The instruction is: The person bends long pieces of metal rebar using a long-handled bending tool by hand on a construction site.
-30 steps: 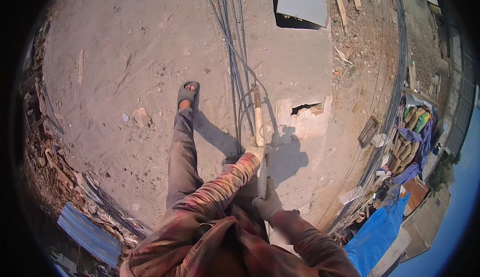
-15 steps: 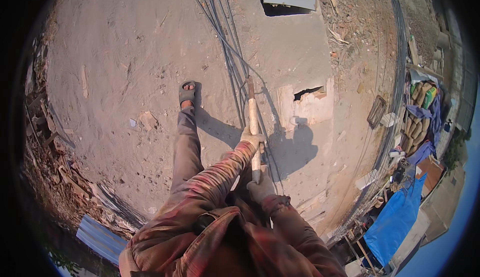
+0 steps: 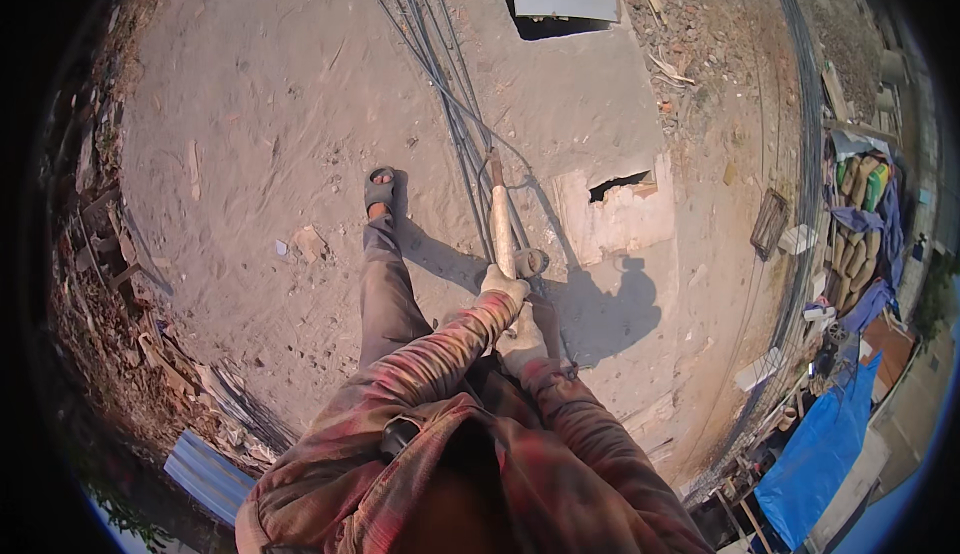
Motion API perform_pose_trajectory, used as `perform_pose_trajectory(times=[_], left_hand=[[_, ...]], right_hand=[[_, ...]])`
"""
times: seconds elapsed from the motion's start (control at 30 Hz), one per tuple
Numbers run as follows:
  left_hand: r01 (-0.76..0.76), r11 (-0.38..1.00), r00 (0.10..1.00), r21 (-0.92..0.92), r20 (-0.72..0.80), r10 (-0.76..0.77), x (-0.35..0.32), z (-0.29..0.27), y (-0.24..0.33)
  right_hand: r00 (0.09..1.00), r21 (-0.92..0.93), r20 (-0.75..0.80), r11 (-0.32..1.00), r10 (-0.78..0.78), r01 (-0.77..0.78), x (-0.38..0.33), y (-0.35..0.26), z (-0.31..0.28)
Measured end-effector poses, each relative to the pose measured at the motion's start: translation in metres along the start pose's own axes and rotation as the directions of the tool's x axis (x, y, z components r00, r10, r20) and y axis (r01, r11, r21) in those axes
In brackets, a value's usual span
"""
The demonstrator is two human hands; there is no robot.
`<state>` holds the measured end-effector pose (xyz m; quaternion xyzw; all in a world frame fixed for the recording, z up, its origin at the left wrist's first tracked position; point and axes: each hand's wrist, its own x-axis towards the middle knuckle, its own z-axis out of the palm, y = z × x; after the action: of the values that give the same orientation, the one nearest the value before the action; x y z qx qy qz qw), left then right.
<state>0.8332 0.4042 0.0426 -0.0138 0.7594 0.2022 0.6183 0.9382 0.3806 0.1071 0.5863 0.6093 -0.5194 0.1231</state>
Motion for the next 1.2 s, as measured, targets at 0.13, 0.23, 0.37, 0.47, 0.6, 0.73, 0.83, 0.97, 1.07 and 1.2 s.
perform_pose_trajectory(times=[0.13,0.23,0.37,0.47,0.6,0.73,0.83,0.97,1.07,1.2], left_hand=[[-0.021,1.000,1.000,0.023,0.008,0.021,0.008,0.022,-0.016],[-0.144,0.989,0.982,0.014,-0.118,0.145,0.021,0.032,-0.044],[-0.169,0.983,0.968,0.070,-0.174,0.179,0.051,0.044,-0.083],[-0.165,0.985,0.974,0.041,-0.151,0.170,0.071,0.060,-0.108],[-0.153,0.983,0.970,0.096,-0.177,0.168,0.082,0.068,-0.129],[-0.212,0.957,0.977,-0.199,-0.067,0.203,0.087,0.039,-0.116],[-0.055,0.879,0.988,-0.474,0.103,0.117,0.120,-0.001,-0.081],[-0.250,0.968,0.961,-0.024,-0.131,0.245,0.226,-0.049,-0.024],[-0.027,0.999,0.802,0.040,-0.596,0.045,0.316,-0.066,0.003],[-0.354,0.894,0.922,0.274,-0.056,0.382,0.392,-0.069,0.008]], right_hand=[[0.999,-0.022,0.034,0.999,0.036,-0.035,0.001,0.031,0.001],[0.992,0.009,0.053,0.994,0.112,-0.113,-0.003,0.043,0.017],[0.943,-0.008,0.116,0.950,0.311,-0.312,0.014,0.068,0.050],[0.932,-0.091,0.206,0.954,0.298,-0.285,0.031,0.099,0.070],[0.947,-0.052,0.129,0.955,0.295,-0.291,0.028,0.108,0.078],[0.910,-0.044,0.113,0.917,0.398,-0.395,0.008,0.066,0.063],[0.894,-0.102,0.272,0.934,0.357,-0.342,0.001,0.037,0.040],[0.943,-0.032,0.188,0.961,0.274,-0.273,-0.006,0.034,-0.009],[0.944,0.033,0.223,0.966,0.244,-0.257,0.000,0.028,-0.036],[0.871,-0.009,0.280,0.909,0.403,-0.418,0.003,0.010,-0.057]])
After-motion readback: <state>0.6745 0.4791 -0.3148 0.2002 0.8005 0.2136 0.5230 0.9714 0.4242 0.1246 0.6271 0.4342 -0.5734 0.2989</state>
